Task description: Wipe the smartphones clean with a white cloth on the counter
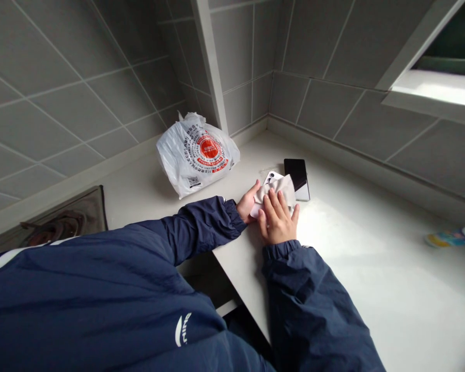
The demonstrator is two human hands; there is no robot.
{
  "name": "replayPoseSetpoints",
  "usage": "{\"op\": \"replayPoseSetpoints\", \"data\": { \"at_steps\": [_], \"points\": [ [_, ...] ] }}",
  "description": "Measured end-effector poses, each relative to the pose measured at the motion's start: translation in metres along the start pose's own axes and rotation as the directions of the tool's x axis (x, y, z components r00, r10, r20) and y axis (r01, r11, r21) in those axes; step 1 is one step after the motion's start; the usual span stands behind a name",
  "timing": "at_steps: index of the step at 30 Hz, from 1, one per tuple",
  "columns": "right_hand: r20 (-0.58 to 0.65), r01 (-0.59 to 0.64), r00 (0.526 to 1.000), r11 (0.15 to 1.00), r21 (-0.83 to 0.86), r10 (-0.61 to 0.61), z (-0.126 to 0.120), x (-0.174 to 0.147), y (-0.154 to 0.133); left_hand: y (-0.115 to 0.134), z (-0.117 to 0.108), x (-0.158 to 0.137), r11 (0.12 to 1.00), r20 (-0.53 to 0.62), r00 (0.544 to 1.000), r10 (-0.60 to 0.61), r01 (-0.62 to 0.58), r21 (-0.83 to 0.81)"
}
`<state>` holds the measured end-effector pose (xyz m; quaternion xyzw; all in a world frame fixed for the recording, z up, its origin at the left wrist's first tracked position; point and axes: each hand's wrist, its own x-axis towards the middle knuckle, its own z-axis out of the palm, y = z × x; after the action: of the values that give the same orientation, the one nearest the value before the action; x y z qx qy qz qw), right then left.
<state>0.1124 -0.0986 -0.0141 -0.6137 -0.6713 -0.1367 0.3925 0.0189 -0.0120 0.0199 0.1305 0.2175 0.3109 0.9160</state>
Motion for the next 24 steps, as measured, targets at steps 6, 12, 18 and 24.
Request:
{"op": "replayPoseSetpoints", "data": {
  "at_steps": [6,12,18,24],
  "points": [
    [0.013,-0.052,0.999,0.998,-0.036,0.053,0.005,-0.003,0.002,-0.003,0.0,0.001,1.0,0.059,0.998,0.03,-0.03,-0.003],
    [0.029,0.073,0.997,0.997,0.039,-0.074,-0.001,-0.003,-0.001,0.002,-0.003,-0.001,0.999,-0.017,1.0,-0.023,0.024,0.047],
    [0.051,0.125,0.99,0.99,0.064,-0.129,-0.004,0.0,-0.003,0.004,-0.001,-0.005,0.997,-0.032,0.996,-0.081,0.081,-0.008],
    [0.022,-0.011,1.0,0.999,-0.046,0.012,-0.003,0.002,-0.003,-0.003,0.007,-0.007,0.997,0.039,0.998,-0.055,0.057,-0.043]
  ]
}}
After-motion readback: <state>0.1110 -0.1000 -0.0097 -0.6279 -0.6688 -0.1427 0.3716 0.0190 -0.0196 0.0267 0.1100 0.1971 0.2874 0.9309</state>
